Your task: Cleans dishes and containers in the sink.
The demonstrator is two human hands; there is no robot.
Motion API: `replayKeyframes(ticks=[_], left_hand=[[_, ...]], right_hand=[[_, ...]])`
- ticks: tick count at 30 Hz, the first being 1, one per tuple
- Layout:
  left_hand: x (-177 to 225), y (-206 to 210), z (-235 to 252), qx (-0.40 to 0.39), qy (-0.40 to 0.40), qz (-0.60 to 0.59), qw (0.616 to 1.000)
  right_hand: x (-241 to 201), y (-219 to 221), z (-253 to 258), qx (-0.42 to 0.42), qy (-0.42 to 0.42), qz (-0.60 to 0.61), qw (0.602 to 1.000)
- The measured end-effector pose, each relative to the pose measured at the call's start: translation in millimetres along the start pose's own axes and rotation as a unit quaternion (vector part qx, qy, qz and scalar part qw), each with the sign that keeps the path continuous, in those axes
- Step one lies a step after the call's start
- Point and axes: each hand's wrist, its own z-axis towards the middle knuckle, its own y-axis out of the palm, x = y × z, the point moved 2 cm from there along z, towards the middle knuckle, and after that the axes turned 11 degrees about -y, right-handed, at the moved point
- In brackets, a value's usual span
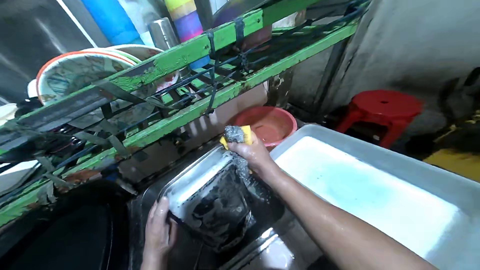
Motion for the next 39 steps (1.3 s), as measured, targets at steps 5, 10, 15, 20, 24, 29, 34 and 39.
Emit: replayKeyframes(ticks=[5,10,15,20,24,29,34,39], left_hand=[[32.4,22.0,6.3,-0.060,-0.042,0.338,0.938],[31.4,40.1,-18.5,-0.009,0.099,0.111,0.989],[37.5,13.4,-24.8,0.010,0.127,0.105,0.986],[-1.7,28.7,-12.7,0.019,0.082,0.136,0.987],[20.5,13.6,-24.8,0.030,0.089,0.102,0.990],[19.0,-26.4,-24.3,0.039,0.092,-0.032,0.995],[3.4,-44.5,-2.1,0.046,-0.038,0.164,0.985],[18.4,24.8,0.6,-0.045,0.036,0.300,0.952]], right_hand=[[-46.4,34.3,-44.0,-0.183,-0.189,-0.175,0.949],[-22.1,29.2,-37.8,-0.242,-0.375,-0.210,0.870],[25.6,-20.8,9.1,-0.142,-0.329,-0.325,0.875],[-16.5,55.8,-59.2,-0.302,-0.401,-0.234,0.833],[12.3,12.4,-22.1,-0.241,-0.301,-0.247,0.889],[41.9,-40.9,27.1,-0.020,0.027,0.067,0.997],[15.3,-35.2,22.7,0.028,-0.004,-0.058,0.998],[-47.1,27.2,-35.6,-0.187,-0.254,-0.201,0.928]])
